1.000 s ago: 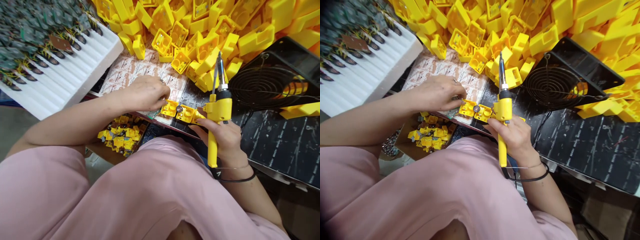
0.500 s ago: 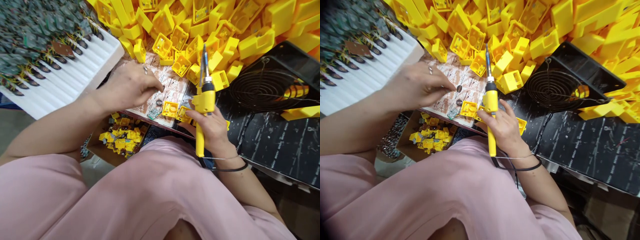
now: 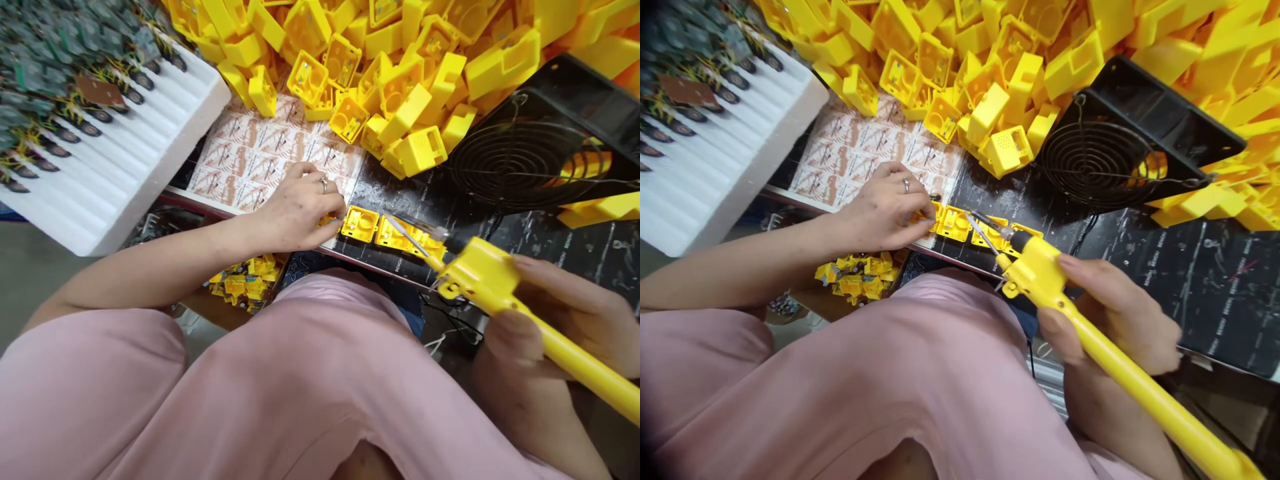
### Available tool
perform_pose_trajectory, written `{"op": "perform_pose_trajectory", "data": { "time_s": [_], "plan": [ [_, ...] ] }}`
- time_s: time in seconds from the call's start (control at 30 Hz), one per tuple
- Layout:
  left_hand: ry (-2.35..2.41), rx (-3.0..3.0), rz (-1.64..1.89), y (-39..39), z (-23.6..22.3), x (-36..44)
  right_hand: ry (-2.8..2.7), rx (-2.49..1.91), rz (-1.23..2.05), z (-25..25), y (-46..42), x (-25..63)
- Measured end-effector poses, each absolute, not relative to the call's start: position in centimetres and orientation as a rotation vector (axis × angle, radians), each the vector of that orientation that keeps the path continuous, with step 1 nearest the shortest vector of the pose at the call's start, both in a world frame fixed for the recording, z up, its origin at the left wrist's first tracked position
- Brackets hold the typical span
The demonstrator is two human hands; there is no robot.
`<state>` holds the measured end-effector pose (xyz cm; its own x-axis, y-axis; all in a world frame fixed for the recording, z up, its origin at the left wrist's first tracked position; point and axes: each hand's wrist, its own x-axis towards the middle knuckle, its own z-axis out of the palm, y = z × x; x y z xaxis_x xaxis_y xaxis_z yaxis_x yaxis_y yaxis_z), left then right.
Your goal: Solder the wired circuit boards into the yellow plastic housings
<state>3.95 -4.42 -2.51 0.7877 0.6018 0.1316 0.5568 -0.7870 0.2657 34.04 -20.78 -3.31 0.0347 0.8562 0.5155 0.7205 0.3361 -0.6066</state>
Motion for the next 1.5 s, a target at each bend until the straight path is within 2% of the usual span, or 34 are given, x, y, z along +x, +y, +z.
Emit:
{"op": "perform_pose_trajectory", "data": {
  "time_s": [0.1,0.27,0.57,0.83,1.07,1.27,1.43,1.5],
  "plan": [
    [0.903,2.777,0.288,-4.7,-2.9,4.3,-1.81,-1.245,0.139,-3.3,-19.9,33.9],
    [0.879,2.771,0.314,-4.7,-3.1,4.6,-2.064,-1.087,0.34,-2.1,-18.9,33.9],
    [0.903,2.782,0.269,-4.8,-2.9,5.3,-2.218,-0.935,0.242,-0.5,-17.5,32.7],
    [0.892,2.828,0.277,-4.7,-3.4,5.2,-2.277,-0.995,0.232,0.9,-17.5,32.7],
    [0.852,2.869,0.318,-4.6,-3.4,5.2,-2.217,-1.135,0.38,1.9,-18.6,32.9],
    [0.853,2.875,0.333,-4.5,-3.6,5.3,-2.195,-1.23,0.423,0.5,-18.7,34.4],
    [0.887,2.839,0.336,-4.8,-3.7,5.2,-1.98,-1.223,0.191,-1.4,-19.2,34.3],
    [0.894,2.821,0.374,-4.9,-3.6,4.9,-1.983,-1.235,0.233,-2.2,-19.5,34.3]
  ]
}}
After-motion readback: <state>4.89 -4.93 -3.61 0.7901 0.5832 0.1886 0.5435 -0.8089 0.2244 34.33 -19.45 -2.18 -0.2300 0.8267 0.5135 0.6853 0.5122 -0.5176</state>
